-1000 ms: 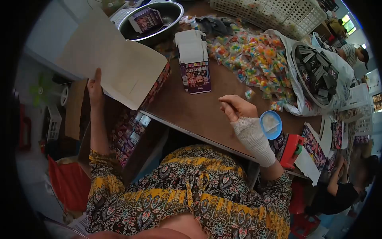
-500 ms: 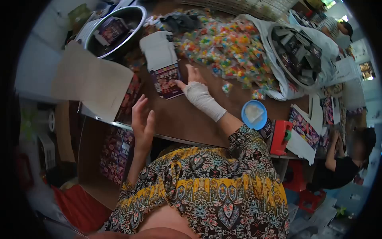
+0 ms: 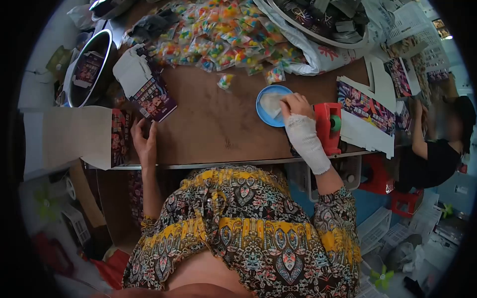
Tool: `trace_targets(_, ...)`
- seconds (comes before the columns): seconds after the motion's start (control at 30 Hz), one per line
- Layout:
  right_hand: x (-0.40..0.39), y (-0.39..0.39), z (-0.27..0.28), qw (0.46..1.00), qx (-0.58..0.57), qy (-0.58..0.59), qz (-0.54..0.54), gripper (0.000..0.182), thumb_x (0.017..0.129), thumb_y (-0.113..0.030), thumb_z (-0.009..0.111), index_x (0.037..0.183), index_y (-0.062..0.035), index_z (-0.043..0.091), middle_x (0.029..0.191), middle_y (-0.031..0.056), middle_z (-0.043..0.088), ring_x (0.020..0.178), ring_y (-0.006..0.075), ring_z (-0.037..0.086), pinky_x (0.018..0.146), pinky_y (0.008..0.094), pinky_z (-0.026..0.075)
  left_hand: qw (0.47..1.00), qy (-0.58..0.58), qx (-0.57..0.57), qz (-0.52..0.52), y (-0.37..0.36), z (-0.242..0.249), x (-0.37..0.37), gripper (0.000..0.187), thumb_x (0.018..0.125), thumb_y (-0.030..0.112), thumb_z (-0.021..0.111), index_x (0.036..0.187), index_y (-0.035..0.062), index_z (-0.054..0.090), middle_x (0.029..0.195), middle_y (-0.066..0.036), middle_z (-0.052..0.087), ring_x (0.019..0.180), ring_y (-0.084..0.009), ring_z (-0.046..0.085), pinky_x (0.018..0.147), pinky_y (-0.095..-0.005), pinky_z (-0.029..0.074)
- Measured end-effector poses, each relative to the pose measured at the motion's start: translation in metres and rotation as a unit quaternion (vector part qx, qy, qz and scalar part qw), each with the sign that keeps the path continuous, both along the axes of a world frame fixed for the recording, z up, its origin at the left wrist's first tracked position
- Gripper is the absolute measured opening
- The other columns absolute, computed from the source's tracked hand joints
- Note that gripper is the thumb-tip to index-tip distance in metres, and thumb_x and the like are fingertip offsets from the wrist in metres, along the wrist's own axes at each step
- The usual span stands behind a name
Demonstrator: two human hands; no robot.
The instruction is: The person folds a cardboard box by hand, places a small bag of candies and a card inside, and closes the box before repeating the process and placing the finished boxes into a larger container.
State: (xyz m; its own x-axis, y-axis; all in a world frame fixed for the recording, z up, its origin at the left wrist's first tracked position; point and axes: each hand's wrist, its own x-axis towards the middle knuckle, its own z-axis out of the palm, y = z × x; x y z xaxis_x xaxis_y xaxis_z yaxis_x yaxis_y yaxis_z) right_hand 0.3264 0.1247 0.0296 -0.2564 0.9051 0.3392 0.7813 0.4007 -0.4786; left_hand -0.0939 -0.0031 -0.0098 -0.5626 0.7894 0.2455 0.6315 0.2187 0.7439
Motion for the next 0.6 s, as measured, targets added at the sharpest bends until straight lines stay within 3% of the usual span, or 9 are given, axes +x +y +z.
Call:
trace_targets(0.1, 0.007, -0.006, 0.004, 0.989, -0.132, 0.044, -0.053, 0.017, 0.088, -0.017, 0.071, 0.083, -0.0059, 0.06, 0.082, 0.0128, 0.064, 0.08, 0.0354, 0.063, 0.07, 0.0449, 0.051, 0.995, 0.022, -0.088, 0.04, 0.016, 0.013, 0.0, 0.05, 0.087, 0.042, 0.077, 0.105, -0.003, 0.063, 0.138, -0.024, 0.052, 0.13, -0.0396, 0.05, 0.106, -0.0428, 0.041)
trace_targets(0.17, -0.004, -0.009, 0.002, 0.988, -0.133, 0.071, -0.026, 0.017, 0.088, -0.017, 0.072, 0.083, -0.0059, 0.06, 0.082, 0.0134, 0.063, 0.08, 0.0357, 0.063, 0.07, 0.0455, 0.051, 0.99, 0.069, -0.115, 0.044, 0.017, 0.018, -0.002, 0.05, 0.086, 0.043, 0.078, 0.102, -0.0028, 0.064, 0.134, -0.024, 0.054, 0.126, -0.0403, 0.052, 0.103, -0.0435, 0.042)
trace_targets(0.2, -0.009, -0.005, 0.004, 0.988, -0.123, 0.092, -0.011, 0.018, 0.087, -0.016, 0.073, 0.083, -0.0059, 0.06, 0.082, 0.0141, 0.063, 0.08, 0.036, 0.063, 0.069, 0.0461, 0.051, 0.984, 0.11, -0.132, 0.038, 0.03, 0.019, -0.001, 0.05, 0.085, 0.044, 0.078, 0.1, -0.0026, 0.064, 0.131, -0.023, 0.055, 0.123, -0.041, 0.053, 0.1, -0.0442, 0.044)
trace_targets(0.23, -0.013, -0.002, 0.0, 0.991, -0.111, 0.072, -0.019, 0.018, 0.086, -0.015, 0.074, 0.083, -0.0052, 0.059, 0.083, 0.0153, 0.063, 0.081, 0.0371, 0.063, 0.07, 0.0471, 0.05, 0.985, 0.155, -0.073, 0.033, 0.033, 0.013, -0.001, 0.049, 0.084, 0.042, 0.079, 0.096, -0.0032, 0.064, 0.124, -0.022, 0.057, 0.116, -0.0426, 0.054, 0.096, -0.0455, 0.045)
trace_targets(0.3, -0.02, 0.001, 0.013, 0.993, -0.074, 0.096, -0.001, 0.019, 0.087, -0.015, 0.073, 0.083, -0.0044, 0.058, 0.083, 0.0149, 0.063, 0.08, 0.0384, 0.062, 0.071, 0.0483, 0.05, 0.992, 0.116, -0.053, 0.007, 0.033, 0.003, -0.014, 0.044, 0.085, 0.037, 0.08, 0.095, -0.0036, 0.064, 0.123, -0.022, 0.058, 0.114, -0.0418, 0.056, 0.095, -0.0449, 0.046)
trace_targets(0.4, -0.015, 0.027, 0.036, 0.994, -0.008, 0.105, -0.015, 0.012, 0.088, -0.014, 0.071, 0.094, -0.0057, 0.065, 0.089, 0.0146, 0.067, 0.084, 0.0374, 0.065, 0.074, 0.046, 0.053, 0.996, 0.084, -0.038, -0.007, 0.03, -0.003, -0.026, 0.039, 0.086, 0.031, 0.079, 0.093, -0.0041, 0.065, 0.12, -0.021, 0.059, 0.109, -0.041, 0.057, 0.093, -0.0444, 0.046)
trace_targets(0.47, -0.003, 0.054, 0.063, 0.994, 0.027, 0.081, -0.06, 0.018, 0.089, -0.013, 0.07, 0.106, -0.0072, 0.069, 0.095, 0.0142, 0.069, 0.089, 0.0346, 0.067, 0.077, 0.042, 0.055, 0.993, 0.079, -0.091, -0.01, 0.028, 0.002, -0.029, 0.036, 0.088, 0.029, 0.078, 0.092, -0.0042, 0.065, 0.117, -0.02, 0.06, 0.105, -0.0402, 0.058, 0.09, -0.0437, 0.047)
trace_targets(0.53, 0.016, 0.104, 0.074, 0.99, 0.074, 0.097, -0.066, 0.021, 0.091, -0.013, 0.07, 0.111, -0.0075, 0.069, 0.094, 0.0122, 0.069, 0.082, 0.0285, 0.07, 0.071, 0.0348, 0.055, 0.995, 0.077, -0.07, -0.015, 0.028, 0.008, -0.025, 0.036, 0.088, 0.029, 0.078, 0.092, -0.0042, 0.065, 0.116, -0.02, 0.06, 0.103, -0.04, 0.058, 0.09, -0.0435, 0.047)
trace_targets(0.6, 0.027, 0.15, 0.092, 0.991, 0.057, 0.051, -0.11, 0.03, 0.091, -0.015, 0.07, 0.12, -0.0087, 0.065, 0.106, 0.0132, 0.068, 0.09, 0.0311, 0.069, 0.077, 0.039, 0.055, 0.996, 0.075, -0.052, -0.017, 0.026, 0.015, -0.019, 0.035, 0.088, 0.028, 0.077, 0.093, -0.0042, 0.065, 0.115, -0.02, 0.061, 0.101, -0.0398, 0.058, 0.089, -0.0434, 0.047)
